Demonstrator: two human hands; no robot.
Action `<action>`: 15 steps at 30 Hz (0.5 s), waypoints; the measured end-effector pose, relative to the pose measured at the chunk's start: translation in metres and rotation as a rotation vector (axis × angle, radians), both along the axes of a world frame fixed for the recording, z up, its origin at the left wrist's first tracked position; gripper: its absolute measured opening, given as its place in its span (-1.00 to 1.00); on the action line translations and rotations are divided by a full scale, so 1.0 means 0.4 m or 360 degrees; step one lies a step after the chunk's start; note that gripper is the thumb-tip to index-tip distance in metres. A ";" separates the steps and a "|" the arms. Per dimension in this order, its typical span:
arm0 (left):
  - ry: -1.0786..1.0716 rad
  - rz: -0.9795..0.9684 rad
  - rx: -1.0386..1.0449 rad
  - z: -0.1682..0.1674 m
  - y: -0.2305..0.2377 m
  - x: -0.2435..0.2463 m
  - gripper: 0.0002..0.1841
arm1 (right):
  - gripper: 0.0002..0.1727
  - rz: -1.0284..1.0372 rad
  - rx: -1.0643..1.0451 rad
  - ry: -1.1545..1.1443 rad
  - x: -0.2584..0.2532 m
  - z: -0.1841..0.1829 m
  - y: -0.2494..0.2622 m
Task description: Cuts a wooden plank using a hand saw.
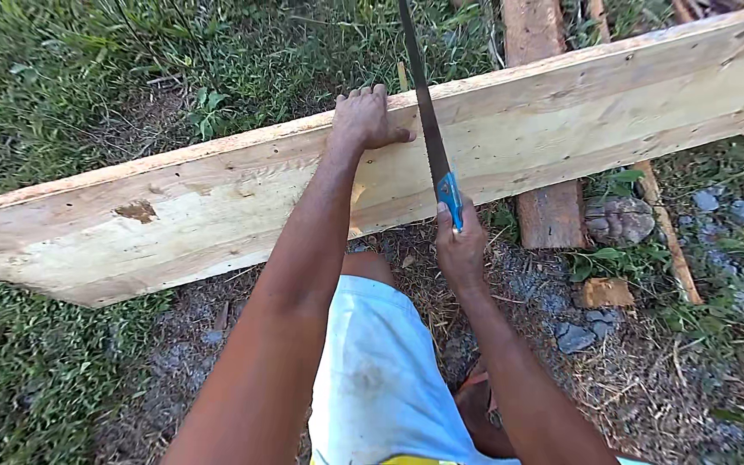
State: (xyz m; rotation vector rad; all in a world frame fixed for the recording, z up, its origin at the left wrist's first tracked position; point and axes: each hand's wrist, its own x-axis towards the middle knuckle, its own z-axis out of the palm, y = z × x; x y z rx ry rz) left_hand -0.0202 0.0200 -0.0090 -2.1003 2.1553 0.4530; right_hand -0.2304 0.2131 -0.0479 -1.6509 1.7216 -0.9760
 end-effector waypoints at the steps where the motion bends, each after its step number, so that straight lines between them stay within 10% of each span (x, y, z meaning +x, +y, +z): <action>1: 0.0057 -0.0019 0.0047 0.007 -0.003 0.009 0.08 | -0.50 -0.0005 -0.0009 -0.0002 -0.006 -0.005 0.018; 15: 0.0079 0.0275 -0.0010 0.012 -0.005 -0.020 0.03 | -0.51 0.0045 -0.0048 -0.0051 -0.103 -0.022 0.206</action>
